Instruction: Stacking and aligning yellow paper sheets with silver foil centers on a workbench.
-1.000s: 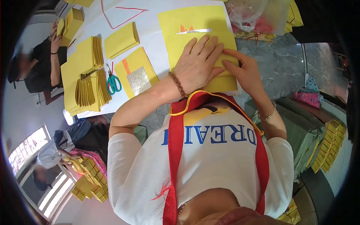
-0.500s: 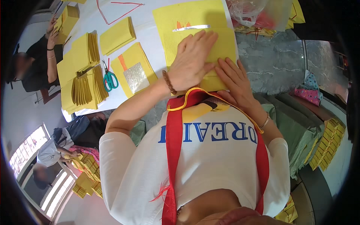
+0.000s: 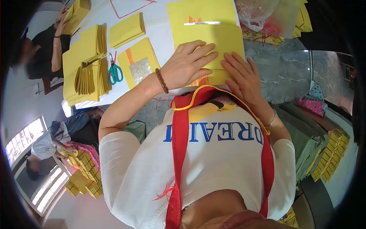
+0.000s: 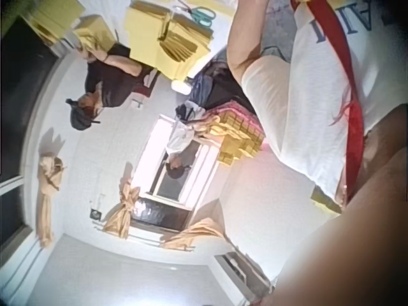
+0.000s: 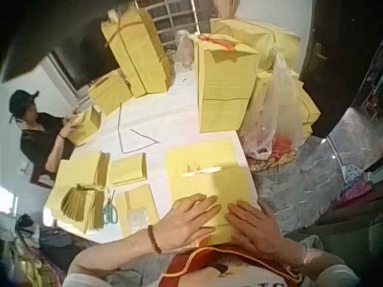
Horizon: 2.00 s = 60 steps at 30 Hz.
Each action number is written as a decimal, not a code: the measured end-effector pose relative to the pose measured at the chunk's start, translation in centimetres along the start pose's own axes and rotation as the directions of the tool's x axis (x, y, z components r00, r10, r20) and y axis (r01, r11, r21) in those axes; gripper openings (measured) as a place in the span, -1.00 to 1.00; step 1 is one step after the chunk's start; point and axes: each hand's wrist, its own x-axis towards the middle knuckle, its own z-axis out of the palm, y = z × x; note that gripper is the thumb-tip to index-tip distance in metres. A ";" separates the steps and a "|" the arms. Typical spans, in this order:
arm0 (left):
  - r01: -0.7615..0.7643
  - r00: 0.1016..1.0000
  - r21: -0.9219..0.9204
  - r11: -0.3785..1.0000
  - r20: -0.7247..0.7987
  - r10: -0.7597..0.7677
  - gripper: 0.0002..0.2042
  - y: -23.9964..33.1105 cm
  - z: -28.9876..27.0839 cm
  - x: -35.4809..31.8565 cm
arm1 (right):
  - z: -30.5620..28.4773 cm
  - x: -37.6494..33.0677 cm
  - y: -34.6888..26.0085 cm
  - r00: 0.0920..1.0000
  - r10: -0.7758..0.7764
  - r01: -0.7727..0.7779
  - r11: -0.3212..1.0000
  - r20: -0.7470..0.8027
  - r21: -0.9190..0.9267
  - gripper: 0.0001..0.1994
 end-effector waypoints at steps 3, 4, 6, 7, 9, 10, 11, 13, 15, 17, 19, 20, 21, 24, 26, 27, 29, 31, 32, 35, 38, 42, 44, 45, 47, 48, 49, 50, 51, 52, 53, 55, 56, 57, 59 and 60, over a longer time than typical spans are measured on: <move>-0.039 0.999 0.101 0.994 0.012 0.038 -0.58 0.1 -0.3 0.1 | -0.5 0.2 0.7 1.000 -0.014 0.013 0.993 0.008 0.120 -0.61; -0.071 0.997 0.149 0.986 0.026 0.068 -0.56 0.1 -0.4 0.3 | -0.6 0.5 1.2 1.000 -0.012 0.005 0.972 0.027 0.233 -0.63; -0.068 0.998 0.273 0.960 0.009 0.068 -0.55 0.8 -0.4 0.4 | -1.5 0.5 1.7 0.992 0.117 -0.129 0.876 0.055 0.465 -0.64; -0.090 0.996 0.373 0.924 0.008 0.093 -0.53 1.2 -0.4 0.7 | -1.9 0.5 1.7 0.956 0.265 -0.280 0.704 0.125 0.652 -0.65; 0.049 0.997 0.351 0.935 0.041 -0.068 -0.53 2.8 -0.3 1.8 | -2.4 1.0 1.4 0.984 0.173 -0.167 0.803 0.043 0.573 -0.62; 0.158 0.977 0.308 0.938 0.090 -0.195 -0.52 3.1 -0.2 2.3 | -2.4 1.2 1.2 0.993 0.111 -0.080 0.878 -0.039 0.473 -0.58; 0.176 0.974 0.320 0.931 0.081 -0.212 -0.52 2.9 -0.2 2.7 | -2.4 1.3 0.6 0.995 0.090 -0.061 0.876 -0.039 0.478 -0.58; 0.145 0.988 0.320 0.936 -0.004 -0.152 -0.56 1.5 -0.5 3.2 | -2.4 1.3 -0.6 0.969 0.165 -0.068 0.894 -0.185 0.442 -0.49; 0.145 0.974 0.172 0.974 -0.196 -0.111 -0.61 -1.3 -2.5 2.3 | -2.4 1.3 -0.8 0.957 0.170 -0.045 0.889 -0.237 0.456 -0.46; 0.147 0.871 -0.120 0.982 -0.455 -0.186 -0.66 -4.0 -5.7 0.5 | -2.1 1.3 -0.7 0.943 0.180 -0.028 0.881 -0.281 0.472 -0.42; 0.241 0.758 -0.134 0.961 -0.592 -0.272 -0.65 -7.1 -8.6 -1.5 | -2.5 1.2 -0.4 0.975 0.123 -0.048 0.929 -0.184 0.367 -0.43; 0.326 0.698 -0.014 0.945 -0.671 -0.250 -0.64 -8.9 -9.2 -2.7 | -2.4 1.3 -0.4 0.974 0.131 -0.054 0.928 -0.187 0.368 -0.43; 0.425 0.691 0.018 0.905 -0.653 -0.311 -0.62 -10.8 -9.2 -4.3 | -2.0 1.5 -0.3 0.990 0.081 -0.046 0.961 -0.119 0.274 -0.45; 0.604 0.723 0.302 0.737 -0.598 -0.346 -0.56 -17.9 -6.8 -9.0 | -0.9 1.5 0.0 1.000 0.030 -0.029 0.992 -0.005 0.124 -0.51; 0.606 0.751 0.424 0.673 -0.584 -0.309 -0.56 -21.3 -4.5 -11.4 | -0.4 1.4 0.1 0.999 0.014 -0.018 0.997 0.041 0.078 -0.54; 0.595 0.779 0.533 0.601 -0.565 -0.270 -0.56 -22.7 -3.4 -12.4 | -0.4 1.4 0.0 0.999 0.033 -0.036 0.994 0.033 0.100 -0.57; 0.574 0.800 0.576 0.582 -0.545 -0.249 -0.58 -23.9 -2.1 -13.2 | -0.4 1.5 -0.1 0.998 0.056 -0.059 0.991 0.026 0.121 -0.59; 0.530 0.845 0.701 0.476 -0.481 -0.233 -0.59 -24.6 -1.0 -13.9 | -0.4 1.6 -0.2 0.998 0.061 -0.065 0.988 0.034 0.142 -0.60; 0.525 0.850 0.704 0.477 -0.455 -0.264 -0.58 -24.8 -0.6 -14.4 | -0.3 1.6 -0.1 0.997 0.060 -0.065 0.988 0.039 0.143 -0.60; 0.506 0.860 0.649 0.568 -0.334 -0.385 -0.48 -25.1 0.3 -15.5 | 0.1 1.5 0.0 0.996 0.084 -0.085 0.964 0.018 0.251 -0.60; 0.530 0.848 0.599 0.601 -0.357 -0.393 -0.44 -25.4 0.5 -15.7 | 0.3 1.4 0.1 0.997 0.080 -0.080 0.959 0.011 0.273 -0.61; 0.561 0.828 0.548 0.621 -0.380 -0.413 -0.49 -25.4 0.5 -15.8 | 0.5 1.3 0.2 0.996 0.089 -0.088 0.951 0.012 0.297 -0.62; 0.573 0.817 0.494 0.654 -0.284 -0.501 -0.44 -25.9 1.3 -16.7 | 0.5 1.4 0.3 0.997 0.076 -0.076 0.951 0.011 0.299 -0.62; 0.576 0.815 0.493 0.652 -0.286 -0.504 -0.44 -26.3 1.7 -17.1 | 0.5 1.4 0.3 0.997 0.075 -0.075 0.951 0.011 0.300 -0.62; 0.589 0.801 0.479 0.651 -0.241 -0.547 -0.38 -26.5 2.3 -17.4 | 0.6 1.2 0.3 0.997 0.076 -0.077 0.951 0.016 0.300 -0.62; 0.591 0.800 0.478 0.650 -0.241 -0.550 -0.38 -26.6 2.7 -17.6 | 0.7 1.2 0.2 0.997 0.079 -0.077 0.950 0.004 0.302 -0.62; 0.599 0.795 0.471 0.648 -0.252 -0.552 -0.37 -26.6 3.0 -17.6 | 0.8 1.2 0.2 0.996 0.085 -0.078 0.949 -0.008 0.304 -0.62; 0.607 0.790 0.464 0.645 -0.263 -0.554 -0.35 -26.5 3.2 -17.7 | 0.8 1.2 0.1 0.996 0.086 -0.080 0.949 -0.007 0.304 -0.62; 0.606 0.790 0.463 0.646 -0.262 -0.554 -0.35 -26.6 3.2 -17.7 | 0.8 1.3 0.1 0.997 0.081 -0.073 0.949 -0.013 0.306 -0.62; 0.605 0.784 0.482 0.634 -0.223 -0.579 -0.36 -26.7 3.0 -17.6 | 0.7 1.4 0.1 0.997 0.076 -0.066 0.950 -0.019 0.307 -0.62; 0.602 0.776 0.501 0.622 -0.184 -0.603 -0.36 -26.7 2.7 -17.4 | 0.6 1.4 0.0 0.997 0.076 -0.066 0.950 -0.020 0.305 -0.62; 0.565 0.763 0.585 0.581 -0.103 -0.638 -0.37 -26.8 1.9 -16.8 | 0.2 1.4 -0.3 0.996 0.087 -0.082 0.952 -0.004 0.295 -0.61; 0.517 0.737 0.665 0.539 -0.025 -0.675 -0.38 -26.7 1.5 -16.5 | 0.1 1.4 -0.3 0.995 0.096 -0.089 0.952 -0.008 0.293 -0.61; 0.509 0.744 0.666 0.545 -0.021 -0.668 -0.38 -26.6 0.8 -16.3 | -0.1 1.5 -0.2 0.998 0.066 -0.065 0.957 0.003 0.284 -0.60; 0.537 0.732 0.594 0.599 0.026 -0.681 -0.36 -26.2 -0.3 -15.6 | -0.3 1.7 0.2 0.997 0.067 -0.072 0.960 0.027 0.269 -0.59; 0.534 0.715 0.623 0.572 0.028 -0.698 -0.35 -25.9 -0.9 -14.9 | -0.2 1.9 0.4 0.998 0.048 -0.054 0.960 0.028 0.274 -0.58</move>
